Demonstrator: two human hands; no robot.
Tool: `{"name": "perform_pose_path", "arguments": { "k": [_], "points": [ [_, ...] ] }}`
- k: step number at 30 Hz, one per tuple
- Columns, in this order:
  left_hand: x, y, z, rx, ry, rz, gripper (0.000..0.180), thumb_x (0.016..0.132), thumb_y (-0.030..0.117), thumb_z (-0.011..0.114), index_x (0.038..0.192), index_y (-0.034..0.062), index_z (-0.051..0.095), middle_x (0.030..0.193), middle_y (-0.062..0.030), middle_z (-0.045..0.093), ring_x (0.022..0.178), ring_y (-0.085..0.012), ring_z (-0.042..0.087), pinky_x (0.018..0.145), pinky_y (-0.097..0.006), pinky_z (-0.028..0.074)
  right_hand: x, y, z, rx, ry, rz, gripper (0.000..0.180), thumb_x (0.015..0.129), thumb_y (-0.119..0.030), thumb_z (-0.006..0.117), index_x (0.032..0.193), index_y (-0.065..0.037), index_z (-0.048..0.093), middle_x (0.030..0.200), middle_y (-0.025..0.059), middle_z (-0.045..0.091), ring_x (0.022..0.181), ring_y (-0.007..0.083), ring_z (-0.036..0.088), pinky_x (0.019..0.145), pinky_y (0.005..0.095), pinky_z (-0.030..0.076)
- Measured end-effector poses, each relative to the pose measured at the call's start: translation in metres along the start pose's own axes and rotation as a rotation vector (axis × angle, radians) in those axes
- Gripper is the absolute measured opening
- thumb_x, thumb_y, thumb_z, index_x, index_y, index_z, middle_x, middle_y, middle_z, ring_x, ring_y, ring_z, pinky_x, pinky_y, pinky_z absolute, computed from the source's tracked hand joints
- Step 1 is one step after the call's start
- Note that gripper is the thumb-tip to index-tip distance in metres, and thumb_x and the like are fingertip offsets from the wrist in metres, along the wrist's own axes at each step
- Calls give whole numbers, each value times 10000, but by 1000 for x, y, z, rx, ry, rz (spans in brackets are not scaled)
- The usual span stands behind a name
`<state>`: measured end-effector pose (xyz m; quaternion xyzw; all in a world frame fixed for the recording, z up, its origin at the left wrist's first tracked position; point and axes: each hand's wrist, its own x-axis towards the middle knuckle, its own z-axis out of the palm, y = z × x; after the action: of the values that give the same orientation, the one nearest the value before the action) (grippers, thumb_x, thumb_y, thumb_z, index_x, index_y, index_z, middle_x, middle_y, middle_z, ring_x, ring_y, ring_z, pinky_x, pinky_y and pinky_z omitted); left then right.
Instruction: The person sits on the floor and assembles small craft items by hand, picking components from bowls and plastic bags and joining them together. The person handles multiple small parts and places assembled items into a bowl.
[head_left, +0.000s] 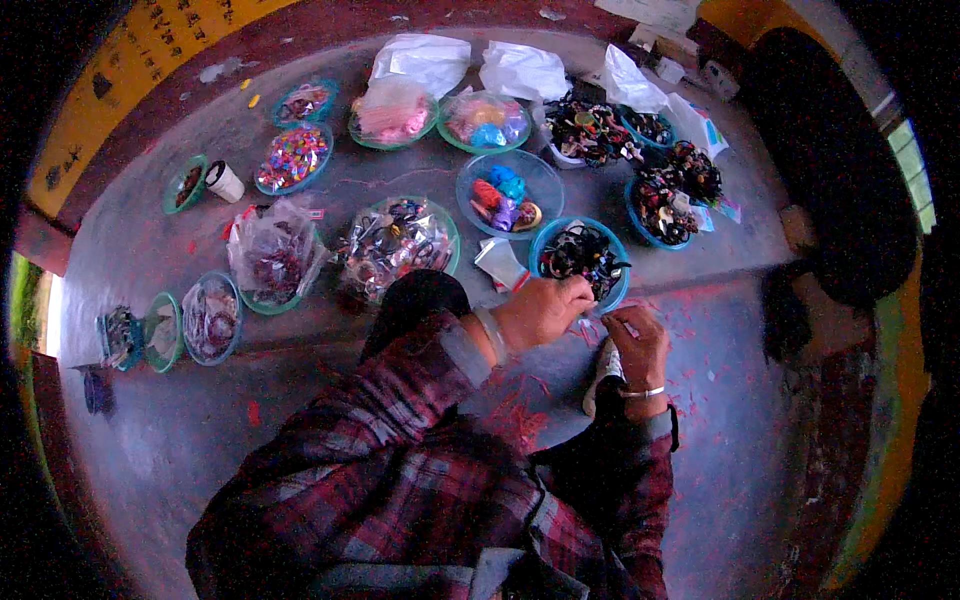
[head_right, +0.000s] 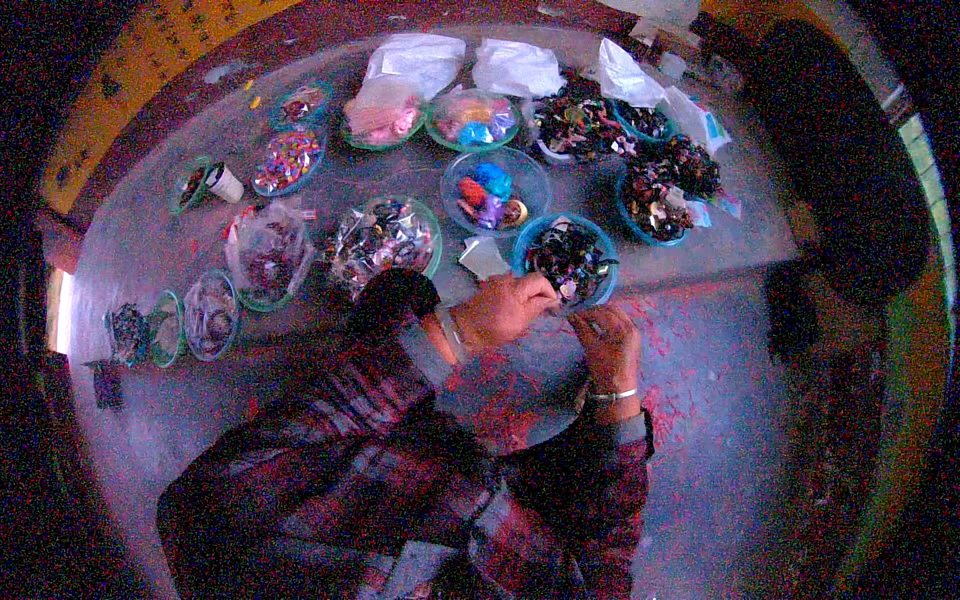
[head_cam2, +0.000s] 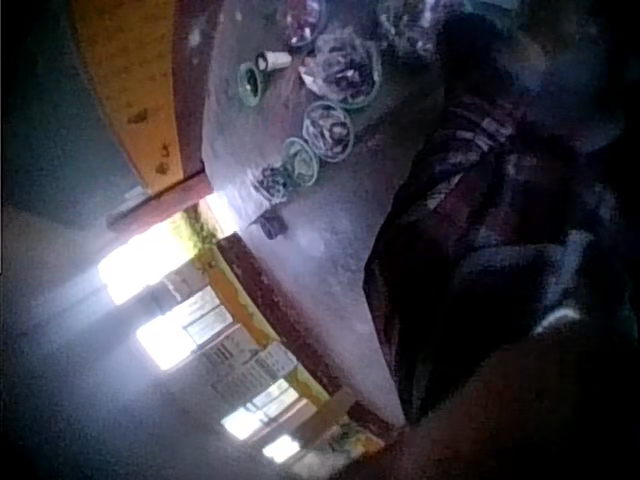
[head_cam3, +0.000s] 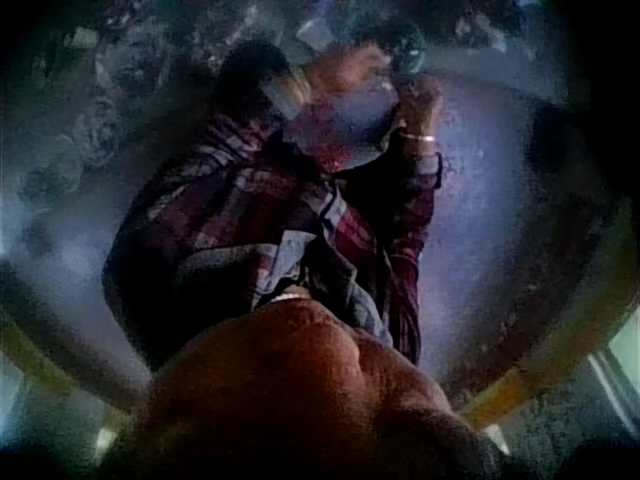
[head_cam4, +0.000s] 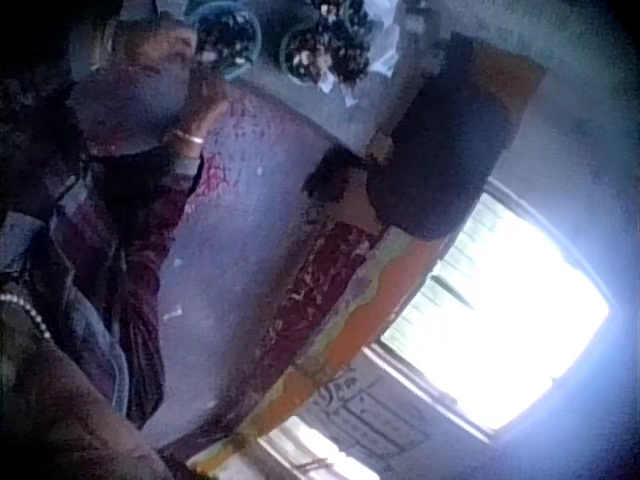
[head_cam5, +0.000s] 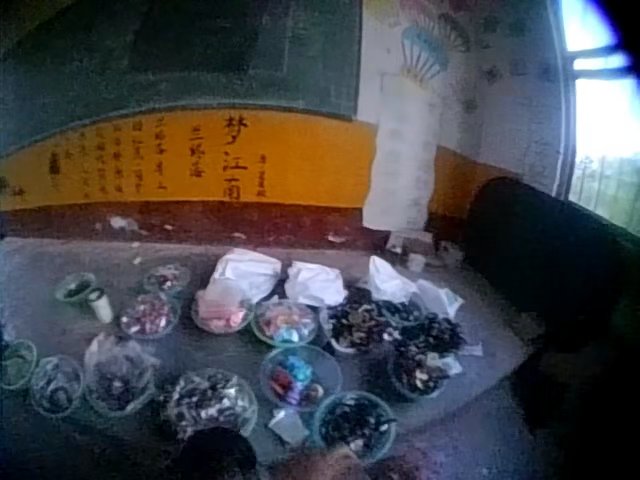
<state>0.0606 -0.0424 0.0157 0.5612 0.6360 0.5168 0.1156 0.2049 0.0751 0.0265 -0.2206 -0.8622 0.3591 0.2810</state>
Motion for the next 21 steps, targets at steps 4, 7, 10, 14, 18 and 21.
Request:
{"name": "perform_pose_path", "arguments": {
  "k": [4, 7, 10, 14, 18, 21],
  "points": [
    [2, -2, -1, -126, 60, -114, 119, 798, 162, 566, 835, 49, 568, 684, -61, 610, 626, -169, 606, 552, -307, 476, -2, 11, -1, 58, 19, 61, 97, 658, -55, 663, 740, -16, 626, 715, 93, 596, 628, 201, 562, 571, 294, 436],
    [5, -7, 1, -556, 39, -383, 140, 845, 157, 510, 871, 22, 538, 735, -76, 613, 684, -160, 611, 580, -278, 505, -3, 18, -3, 208, 83, 193, 82, 682, -52, 652, 736, 1, 621, 708, 78, 595, 626, 167, 554, 564, 268, 425],
    [9, -11, -8, -879, 84, -503, 166, 871, 160, 466, 922, 6, 506, 818, -124, 605, 721, -195, 613, 601, -293, 520, 1, 12, -6, 509, 78, 373, 115, 726, -91, 637, 788, 5, 628, 773, 49, 606, 701, 128, 545, 618, 236, 423],
    [6, -15, -4, -1160, 129, -643, 159, 861, 167, 485, 908, 18, 513, 845, -111, 601, 754, -201, 612, 641, -287, 515, 0, 3, 4, 715, -64, 484, 258, 767, -163, 619, 967, -2, 592, 863, 53, 611, 776, 132, 550, 691, 229, 423],
    [4, -22, 2, -1291, 211, -642, 166, 857, 179, 497, 913, 22, 505, 873, -107, 597, 776, -197, 607, 644, -280, 514, -3, 1, 16, 817, -274, 510, 269, 798, -193, 571, 1000, -15, 567, 897, 57, 611, 828, 146, 565, 735, 260, 434],
    [4, -22, 2, -1355, 244, -630, 168, 854, 179, 505, 930, 30, 495, 885, -103, 596, 781, -191, 603, 643, -276, 513, -2, -3, 16, 823, -313, 539, 236, 803, -174, 545, 984, -24, 561, 873, 71, 621, 778, 164, 598, 696, 256, 451]
  ]
}}
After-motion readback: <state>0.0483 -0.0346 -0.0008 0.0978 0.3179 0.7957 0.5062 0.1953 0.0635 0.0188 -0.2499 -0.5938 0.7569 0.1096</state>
